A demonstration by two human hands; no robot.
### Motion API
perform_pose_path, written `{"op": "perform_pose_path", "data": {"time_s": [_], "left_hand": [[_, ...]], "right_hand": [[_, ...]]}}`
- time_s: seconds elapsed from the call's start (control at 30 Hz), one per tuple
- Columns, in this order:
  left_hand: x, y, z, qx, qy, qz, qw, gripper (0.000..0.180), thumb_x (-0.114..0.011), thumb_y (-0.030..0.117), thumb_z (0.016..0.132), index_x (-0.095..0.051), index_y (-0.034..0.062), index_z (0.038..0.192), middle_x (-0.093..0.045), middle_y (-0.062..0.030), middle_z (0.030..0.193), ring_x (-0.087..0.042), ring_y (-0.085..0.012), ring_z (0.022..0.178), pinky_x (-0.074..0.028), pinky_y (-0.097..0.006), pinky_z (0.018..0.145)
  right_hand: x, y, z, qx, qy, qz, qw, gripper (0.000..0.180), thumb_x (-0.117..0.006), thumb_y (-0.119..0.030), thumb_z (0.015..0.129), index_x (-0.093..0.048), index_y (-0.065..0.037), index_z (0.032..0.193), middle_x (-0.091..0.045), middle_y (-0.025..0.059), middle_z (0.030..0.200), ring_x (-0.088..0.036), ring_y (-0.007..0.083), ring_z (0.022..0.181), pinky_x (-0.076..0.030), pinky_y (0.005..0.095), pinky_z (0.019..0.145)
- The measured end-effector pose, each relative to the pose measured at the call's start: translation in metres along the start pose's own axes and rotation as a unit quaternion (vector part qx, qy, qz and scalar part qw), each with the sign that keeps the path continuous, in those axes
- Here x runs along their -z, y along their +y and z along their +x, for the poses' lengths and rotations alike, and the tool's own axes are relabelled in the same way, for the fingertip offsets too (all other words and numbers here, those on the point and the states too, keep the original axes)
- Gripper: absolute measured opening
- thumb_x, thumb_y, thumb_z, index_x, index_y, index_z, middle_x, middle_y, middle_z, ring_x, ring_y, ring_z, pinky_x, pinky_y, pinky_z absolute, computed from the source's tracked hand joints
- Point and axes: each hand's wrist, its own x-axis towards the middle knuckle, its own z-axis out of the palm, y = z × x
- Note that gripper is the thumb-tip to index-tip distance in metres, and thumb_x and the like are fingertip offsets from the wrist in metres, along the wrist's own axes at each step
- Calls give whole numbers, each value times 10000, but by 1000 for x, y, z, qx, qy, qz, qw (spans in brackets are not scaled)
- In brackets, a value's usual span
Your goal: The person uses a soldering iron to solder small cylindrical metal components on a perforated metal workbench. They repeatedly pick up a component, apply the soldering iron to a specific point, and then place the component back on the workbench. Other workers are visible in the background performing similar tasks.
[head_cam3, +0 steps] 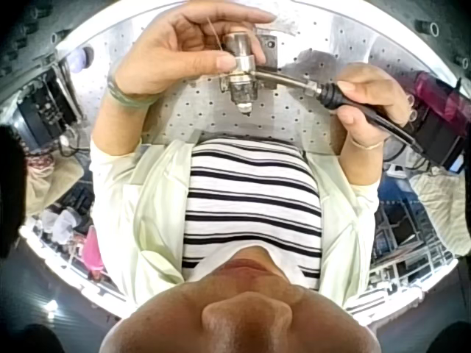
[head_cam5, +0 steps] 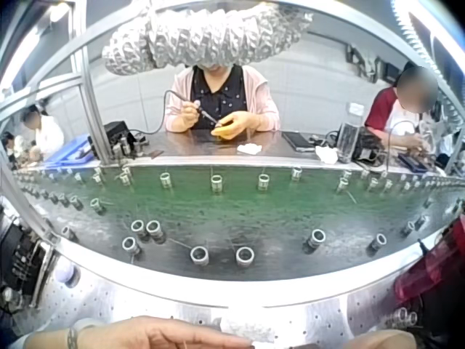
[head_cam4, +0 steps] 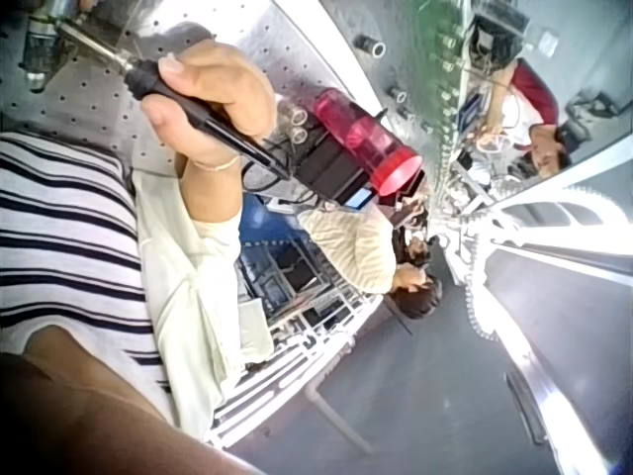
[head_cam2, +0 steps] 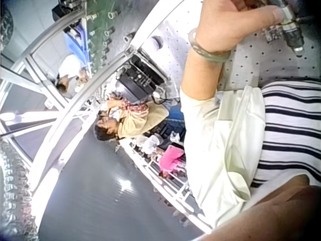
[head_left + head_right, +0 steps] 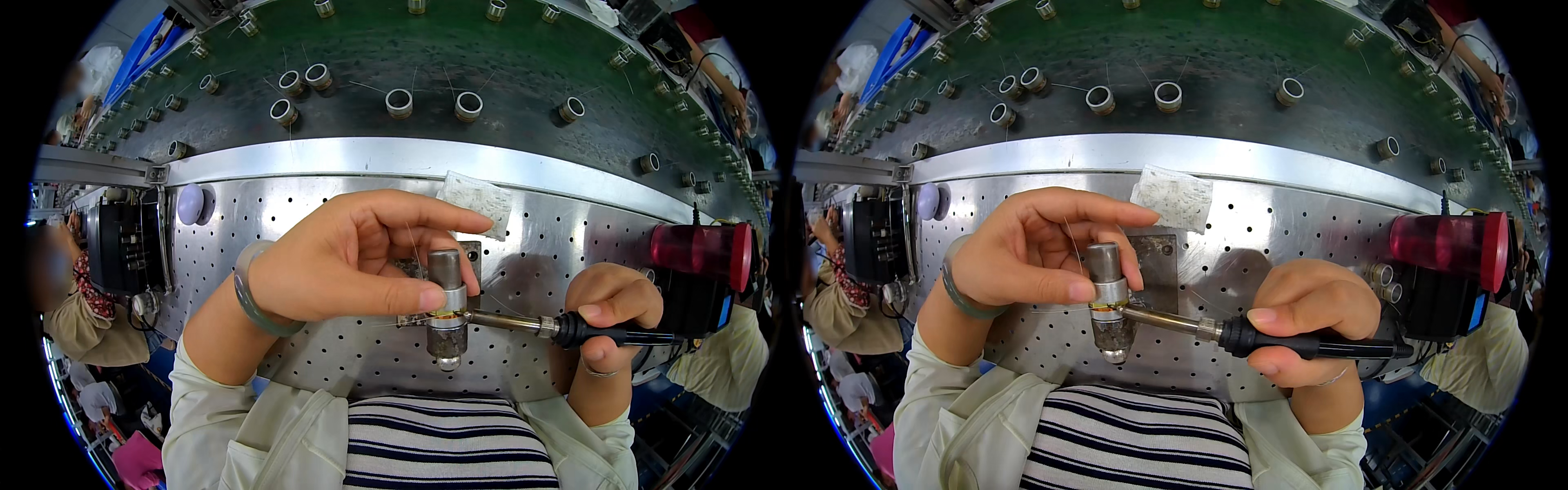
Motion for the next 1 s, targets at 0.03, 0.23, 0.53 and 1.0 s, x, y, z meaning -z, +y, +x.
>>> {"op": "perform_pose_path", "data": {"time_s": [0.03, 0.23, 0.53, 1.0], "left_hand": [[-2, 1, -1, 0, 5, 0, 1000, 643, -684, -71, 708, -417, -97, 1293, -602, -234, 1033, -597, -178, 974, -517, -178, 668], [-5, 3, 1, 25, 21, -15, 999, 702, -701, -98, 682, -389, -101, 1311, -609, -226, 1012, -602, -175, 946, -519, -172, 658], [12, -9, 5, 1, -14, -73, 997, 772, -729, -57, 683, -330, -103, 1343, -603, -250, 1029, -628, -180, 879, -527, -185, 670], [6, -8, 5, 33, 10, -29, 999, 748, -723, -69, 688, -351, -89, 1337, -631, -225, 987, -650, -131, 777, -534, -170, 664]], "right_hand": [[0, 0, 0, -3, 0, 0, 1000, 308, -738, 42, 660, -588, 83, 927, -605, 159, 690, -562, 198, 479, -415, 267, 428], [1, -1, 1, 1, 0, 1, 1000, 277, -726, 22, 693, -580, 74, 923, -597, 149, 680, -544, 178, 471, -395, 261, 415], [-3, -2, -5, -12, 90, 17, 996, 258, -732, -67, 750, -543, 47, 883, -572, 111, 669, -511, 137, 480, -380, 245, 407], [-8, -4, -5, -59, 106, 14, 993, 261, -742, -15, 709, -561, 57, 883, -600, 135, 708, -553, 158, 534, -413, 240, 462]]}}
